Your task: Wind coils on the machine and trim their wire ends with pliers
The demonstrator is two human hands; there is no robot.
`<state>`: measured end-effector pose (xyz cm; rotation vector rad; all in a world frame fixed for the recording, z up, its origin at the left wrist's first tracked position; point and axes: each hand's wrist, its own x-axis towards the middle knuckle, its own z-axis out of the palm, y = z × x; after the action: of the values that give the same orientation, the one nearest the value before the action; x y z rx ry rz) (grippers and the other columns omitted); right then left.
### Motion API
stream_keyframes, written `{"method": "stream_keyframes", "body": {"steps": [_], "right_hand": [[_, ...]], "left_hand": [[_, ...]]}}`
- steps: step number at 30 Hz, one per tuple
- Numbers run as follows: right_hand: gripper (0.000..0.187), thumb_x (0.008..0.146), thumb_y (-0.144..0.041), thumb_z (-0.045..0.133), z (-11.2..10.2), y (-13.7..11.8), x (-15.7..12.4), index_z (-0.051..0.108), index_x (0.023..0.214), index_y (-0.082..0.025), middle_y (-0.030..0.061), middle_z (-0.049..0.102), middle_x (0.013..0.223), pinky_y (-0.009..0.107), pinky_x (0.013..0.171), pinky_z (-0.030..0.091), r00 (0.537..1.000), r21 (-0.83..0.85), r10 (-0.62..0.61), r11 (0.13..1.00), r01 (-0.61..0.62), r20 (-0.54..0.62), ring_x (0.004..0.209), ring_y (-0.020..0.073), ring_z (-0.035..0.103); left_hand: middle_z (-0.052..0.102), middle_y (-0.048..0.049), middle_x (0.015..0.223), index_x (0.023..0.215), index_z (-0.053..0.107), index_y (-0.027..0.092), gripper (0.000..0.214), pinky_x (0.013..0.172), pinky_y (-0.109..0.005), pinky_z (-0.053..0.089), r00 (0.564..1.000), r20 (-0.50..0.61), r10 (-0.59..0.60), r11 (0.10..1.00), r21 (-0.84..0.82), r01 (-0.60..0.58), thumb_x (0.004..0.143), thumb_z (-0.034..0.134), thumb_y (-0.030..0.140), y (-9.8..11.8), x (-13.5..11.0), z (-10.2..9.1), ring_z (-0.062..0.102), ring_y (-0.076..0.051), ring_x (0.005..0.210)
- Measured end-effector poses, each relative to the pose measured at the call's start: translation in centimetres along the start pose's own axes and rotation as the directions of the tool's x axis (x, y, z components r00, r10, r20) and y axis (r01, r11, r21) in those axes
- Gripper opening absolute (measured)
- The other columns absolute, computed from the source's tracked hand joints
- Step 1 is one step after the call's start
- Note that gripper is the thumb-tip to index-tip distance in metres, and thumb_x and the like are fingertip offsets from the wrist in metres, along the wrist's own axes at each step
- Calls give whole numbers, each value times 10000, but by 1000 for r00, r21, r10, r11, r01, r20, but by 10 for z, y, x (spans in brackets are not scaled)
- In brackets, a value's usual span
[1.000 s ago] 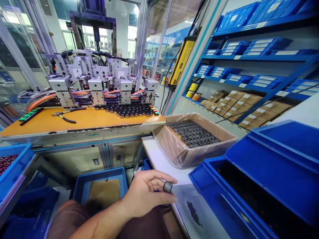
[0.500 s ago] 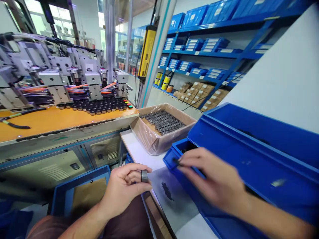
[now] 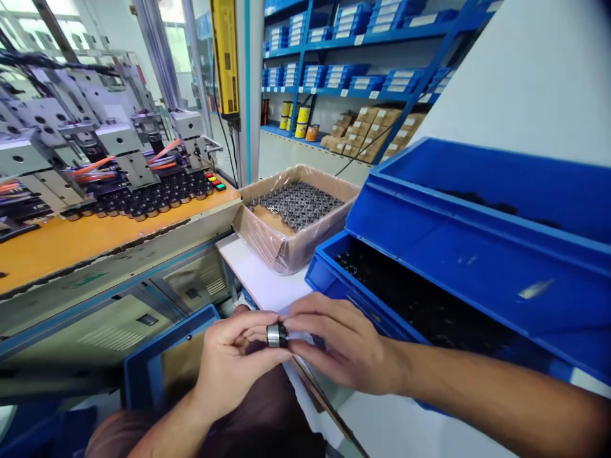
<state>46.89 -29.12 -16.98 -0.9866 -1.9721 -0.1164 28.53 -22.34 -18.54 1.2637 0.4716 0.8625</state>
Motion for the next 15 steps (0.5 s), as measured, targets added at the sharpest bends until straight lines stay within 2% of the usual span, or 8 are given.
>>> {"method": "stream_keyframes", "body": {"steps": [6,10,13,15], "right_hand": [[142,921,-79,570,0,3,0,601,1059,-87,103,651,946,248,740,568,998,-36,-67,997,66,-20,877,147,635],[146,944,-97,516,-2,5,0,608,1055,-75,112,660,952,269,712,579,984,-111,-177,978,175,-8,843,157,645],[181,960,-107,471,-3,5,0,609,1061,-48,126,663,942,280,710,583,972,-141,-231,962,233,35,845,170,649],[164,944,-115,518,-2,5,1,609,1052,-31,123,663,904,284,696,579,970,-173,-241,955,242,27,838,180,646]], "left_hand": [[806,42,888,992,780,320,495,751,-109,581,999,34,-24,998,55,22,626,831,-9,1,-2,-5,753,-97,773],[805,28,908,1024,773,319,511,770,-125,589,997,70,-36,998,50,32,634,826,-8,0,1,-9,761,-116,804],[807,18,883,1002,781,300,496,757,-124,592,996,72,-44,999,30,42,623,828,-16,0,0,-6,763,-120,787],[807,9,897,989,782,293,474,762,-132,593,998,47,-34,999,-14,35,626,829,-9,-2,-2,1,763,-122,792]]}}
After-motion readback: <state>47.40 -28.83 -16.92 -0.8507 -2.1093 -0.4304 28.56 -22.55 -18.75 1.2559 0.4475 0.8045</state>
